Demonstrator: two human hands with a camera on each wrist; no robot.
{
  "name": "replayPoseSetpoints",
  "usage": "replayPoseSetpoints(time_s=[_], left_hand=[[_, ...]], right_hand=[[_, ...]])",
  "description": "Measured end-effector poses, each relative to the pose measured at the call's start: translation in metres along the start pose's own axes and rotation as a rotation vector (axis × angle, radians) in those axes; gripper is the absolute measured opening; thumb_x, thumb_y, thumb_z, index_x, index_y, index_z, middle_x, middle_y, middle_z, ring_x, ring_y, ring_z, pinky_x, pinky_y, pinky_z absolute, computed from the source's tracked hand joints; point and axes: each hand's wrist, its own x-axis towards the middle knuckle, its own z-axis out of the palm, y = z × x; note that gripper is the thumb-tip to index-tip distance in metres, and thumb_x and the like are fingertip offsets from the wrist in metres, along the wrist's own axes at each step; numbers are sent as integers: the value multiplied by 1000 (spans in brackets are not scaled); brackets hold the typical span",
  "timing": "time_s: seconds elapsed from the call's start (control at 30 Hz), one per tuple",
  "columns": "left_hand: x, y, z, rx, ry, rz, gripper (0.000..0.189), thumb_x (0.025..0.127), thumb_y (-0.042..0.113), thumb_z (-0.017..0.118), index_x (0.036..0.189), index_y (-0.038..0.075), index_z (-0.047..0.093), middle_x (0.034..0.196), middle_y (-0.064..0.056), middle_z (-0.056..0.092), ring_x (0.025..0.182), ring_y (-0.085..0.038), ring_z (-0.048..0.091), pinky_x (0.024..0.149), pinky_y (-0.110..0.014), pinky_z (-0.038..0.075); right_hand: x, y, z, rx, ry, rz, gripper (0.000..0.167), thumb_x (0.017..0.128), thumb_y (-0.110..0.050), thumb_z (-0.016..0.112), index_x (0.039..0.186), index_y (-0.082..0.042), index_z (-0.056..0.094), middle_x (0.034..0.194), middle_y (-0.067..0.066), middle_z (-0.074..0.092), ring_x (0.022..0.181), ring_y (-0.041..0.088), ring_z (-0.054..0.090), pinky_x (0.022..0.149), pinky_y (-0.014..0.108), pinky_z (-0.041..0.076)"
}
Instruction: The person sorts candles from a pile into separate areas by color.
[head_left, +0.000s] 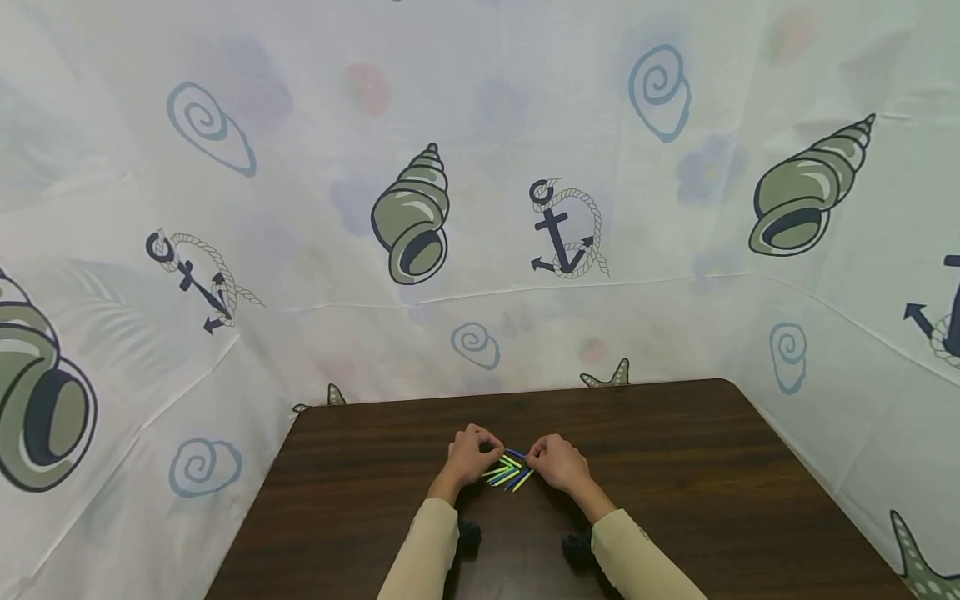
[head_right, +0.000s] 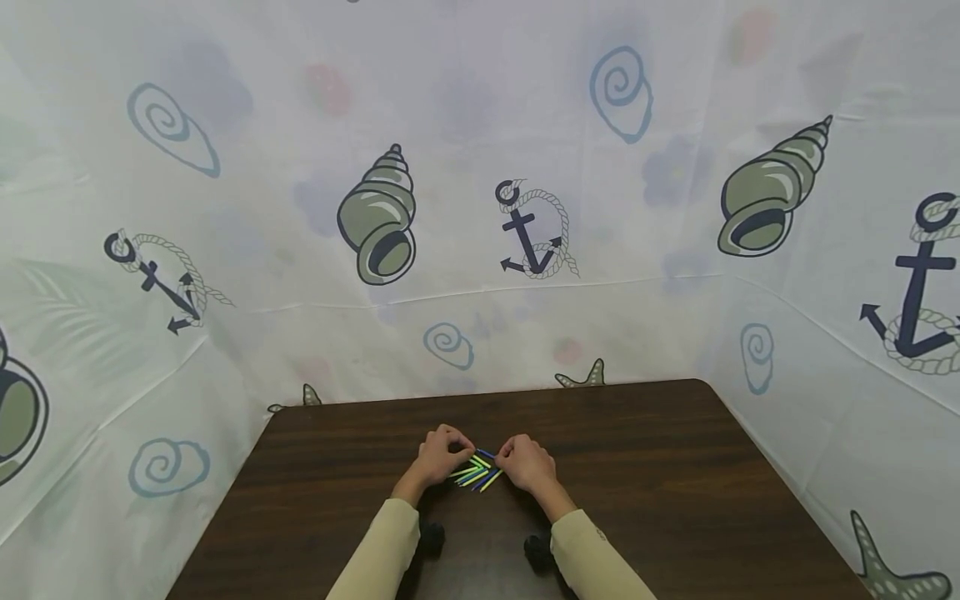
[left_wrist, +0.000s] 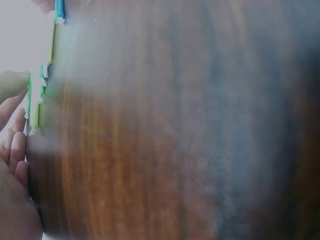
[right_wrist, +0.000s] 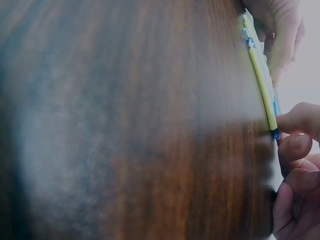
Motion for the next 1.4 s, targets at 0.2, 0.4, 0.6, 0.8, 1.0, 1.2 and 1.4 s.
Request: replayPoseSetpoints(time_s=[0.2,0.4,0.6,0.8,1.0,1.2,1.4], left_hand=[[1,-1,1,8,-1,3,9,101,30,76,95,25,80,123,-2,57,126,-35,47,109,-64,31],[0,-3,3,6,1,14,9,100,30,75,94,25,80,125,-3,58,127,-37,47,110,-66,30],[0,-4,4,-3,1,20,9,101,29,75,95,25,80,125,-4,58,127,-38,47,110,-67,30],[0,-4,6,-7,1,28,8,100,29,75,95,25,80,125,-4,58,127,-38,47,110,-67,30],[-2,-4,5,-13,-9,24,8,101,30,75,95,26,79,127,-4,57,129,-39,46,111,-69,29],[-3,-3,2,-3,-14,30,8,101,30,74,95,26,78,128,-4,57,130,-40,45,113,-68,28],[-1,-3,-2,17,-19,38,9,101,28,73,93,25,76,125,-4,56,127,-38,46,111,-68,29]], right_hand=[[-1,0,1,-11,6,12,11,97,-25,74,89,-18,77,82,-6,69,69,16,58,64,35,41],[-1,3,4,-15,11,34,11,97,-27,74,91,-18,74,84,-5,68,70,15,59,66,35,42],[-1,4,3,8,18,34,11,96,-27,73,92,-16,75,85,-4,69,70,16,59,65,35,43],[0,6,-1,58,30,34,11,95,-23,73,94,-13,77,84,-3,70,70,15,59,63,34,44],[-5,8,-8,83,33,59,12,95,-23,73,95,-11,76,83,-1,68,69,15,58,62,32,43],[-10,14,-18,106,50,57,12,95,-21,73,96,-10,76,83,0,68,69,16,57,62,32,43],[-14,23,-31,127,67,48,11,96,-18,71,95,-8,76,84,1,68,70,16,56,64,32,44]])
